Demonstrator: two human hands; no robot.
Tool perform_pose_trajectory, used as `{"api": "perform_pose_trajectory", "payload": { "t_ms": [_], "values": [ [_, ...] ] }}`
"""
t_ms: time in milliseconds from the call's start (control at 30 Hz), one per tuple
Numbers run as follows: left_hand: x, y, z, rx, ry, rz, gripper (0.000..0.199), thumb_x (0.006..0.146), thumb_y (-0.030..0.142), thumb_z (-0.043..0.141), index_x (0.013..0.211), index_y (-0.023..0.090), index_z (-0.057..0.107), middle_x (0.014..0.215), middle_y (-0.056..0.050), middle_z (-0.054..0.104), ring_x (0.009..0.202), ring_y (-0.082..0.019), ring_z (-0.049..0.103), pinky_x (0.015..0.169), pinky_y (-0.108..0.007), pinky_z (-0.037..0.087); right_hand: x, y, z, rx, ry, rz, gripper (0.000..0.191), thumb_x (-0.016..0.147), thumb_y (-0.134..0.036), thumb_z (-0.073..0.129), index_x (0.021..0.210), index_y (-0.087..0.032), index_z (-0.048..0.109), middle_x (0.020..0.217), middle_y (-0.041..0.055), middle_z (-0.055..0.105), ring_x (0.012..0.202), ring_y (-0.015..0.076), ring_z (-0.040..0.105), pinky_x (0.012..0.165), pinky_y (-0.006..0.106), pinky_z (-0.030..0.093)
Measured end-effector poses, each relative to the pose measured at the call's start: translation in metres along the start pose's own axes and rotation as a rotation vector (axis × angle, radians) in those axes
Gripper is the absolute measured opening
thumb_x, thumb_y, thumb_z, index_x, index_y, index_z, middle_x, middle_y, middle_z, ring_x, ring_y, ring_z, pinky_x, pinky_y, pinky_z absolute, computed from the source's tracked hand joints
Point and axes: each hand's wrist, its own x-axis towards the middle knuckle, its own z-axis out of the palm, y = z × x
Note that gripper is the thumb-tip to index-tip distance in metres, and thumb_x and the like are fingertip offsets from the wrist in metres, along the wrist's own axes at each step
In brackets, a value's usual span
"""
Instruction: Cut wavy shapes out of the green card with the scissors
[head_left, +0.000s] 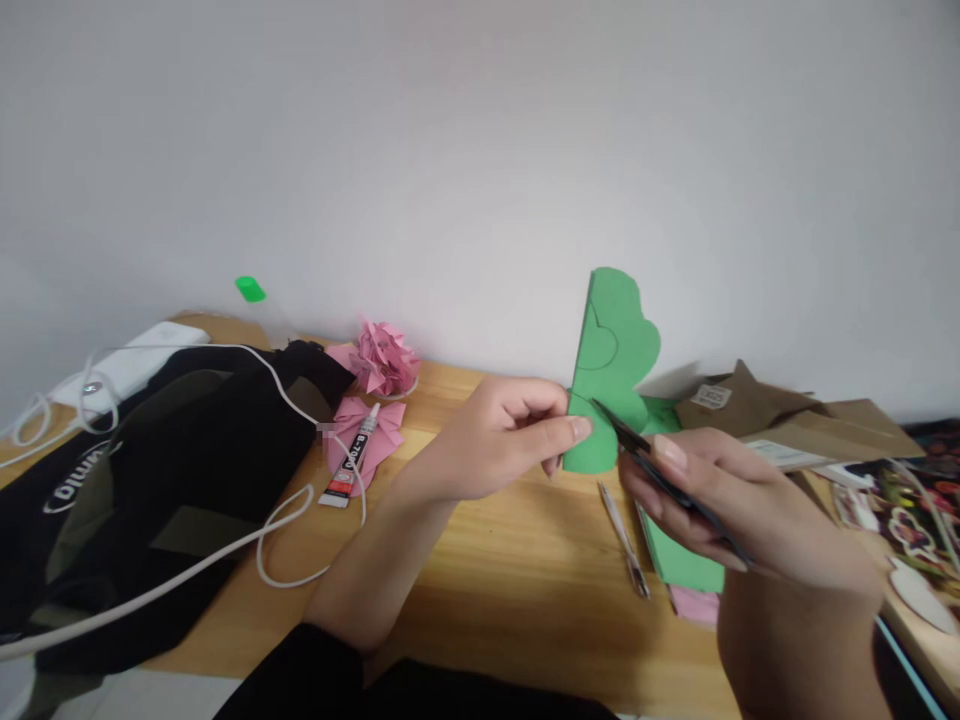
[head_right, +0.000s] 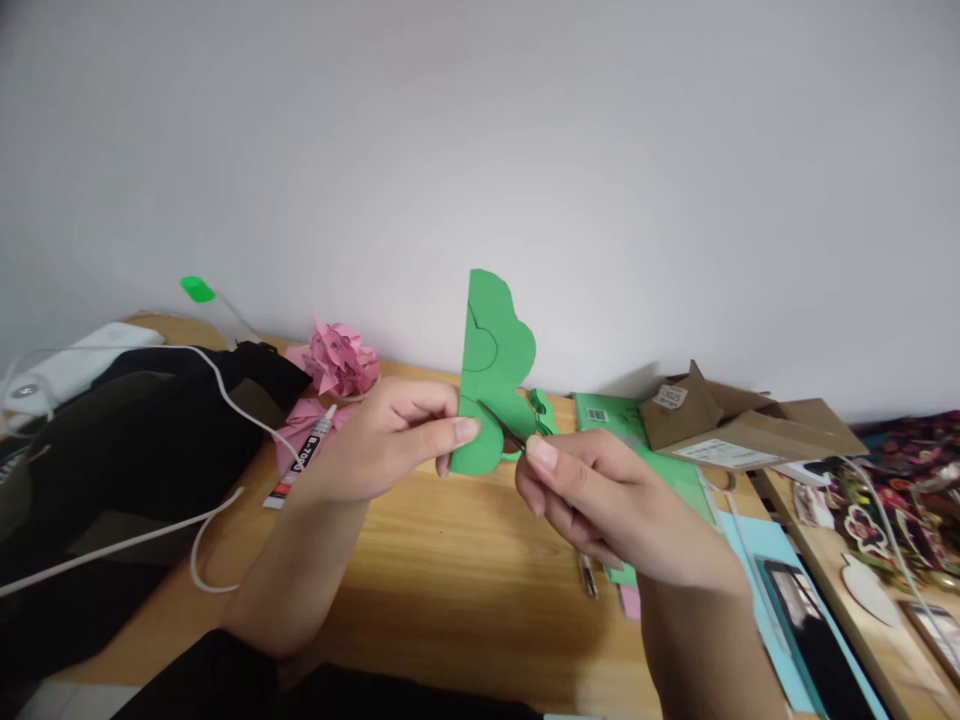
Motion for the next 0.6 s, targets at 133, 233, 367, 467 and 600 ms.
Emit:
{"api": "perform_pose_trajectory", "payload": {
  "t_ms": [133,233,367,467,600],
  "values": [
    [0.0001,0.0002,-0.0002,-0.003,-0.008,0.004,0.034,0.085,0.025,0.057,0.053,0.015,0.048,0.051,0.004,0.049,0.05,-0.005,0.04,0.047,-0.019,0.031,0.0011,-0.001,-0.0009,-0.026,-0.003,-0.017,0.053,0.094,-0.054,0.043,0.055,-0.019,0.044,0.036,-0.0099,0.028,0.03,0.0026,0.019,0.03,0.018,0.013],
    [0.0005,-0.0002,-0.0002,-0.022,-0.007,-0.002,0.034,0.085,0.025,0.057,0.054,0.015,0.049,0.052,0.004,0.05,0.05,-0.005,0.041,0.048,-0.02,0.031,0.0024,-0.002,-0.0011,-0.038,-0.009,-0.032,0.053,0.094,-0.054,0.043,0.055,-0.018,0.045,0.035,-0.0099,0.028,0.029,0.0022,0.019,0.03,0.018,0.014],
    [0.0003,-0.0014,0.0007,-0.043,-0.006,-0.013,0.034,0.085,0.027,0.058,0.055,0.015,0.049,0.052,0.004,0.05,0.05,-0.005,0.041,0.049,-0.02,0.032,0.0023,-0.0025,-0.0019,-0.038,-0.009,-0.035,0.052,0.095,-0.053,0.042,0.058,-0.018,0.048,0.035,-0.0094,0.031,0.029,0.002,0.02,0.03,0.017,0.015],
    [-0.0001,-0.0014,0.0013,-0.049,0.0,-0.015,0.034,0.086,0.027,0.058,0.055,0.015,0.049,0.052,0.004,0.05,0.05,-0.005,0.041,0.049,-0.02,0.032,0.0022,-0.0029,-0.0021,-0.046,-0.001,-0.031,0.051,0.095,-0.054,0.042,0.061,-0.017,0.052,0.034,-0.0091,0.033,0.029,0.0023,0.02,0.029,0.017,0.014],
    [0.0,-0.0001,0.0007,-0.056,0.003,0.005,0.034,0.086,0.024,0.058,0.054,0.015,0.049,0.052,0.004,0.051,0.05,-0.005,0.043,0.048,-0.02,0.032,0.0021,-0.0037,-0.0023,-0.042,0.003,-0.007,0.051,0.094,-0.056,0.044,0.064,-0.016,0.055,0.033,-0.0096,0.031,0.029,0.0027,0.019,0.028,0.017,0.011]
  ]
}}
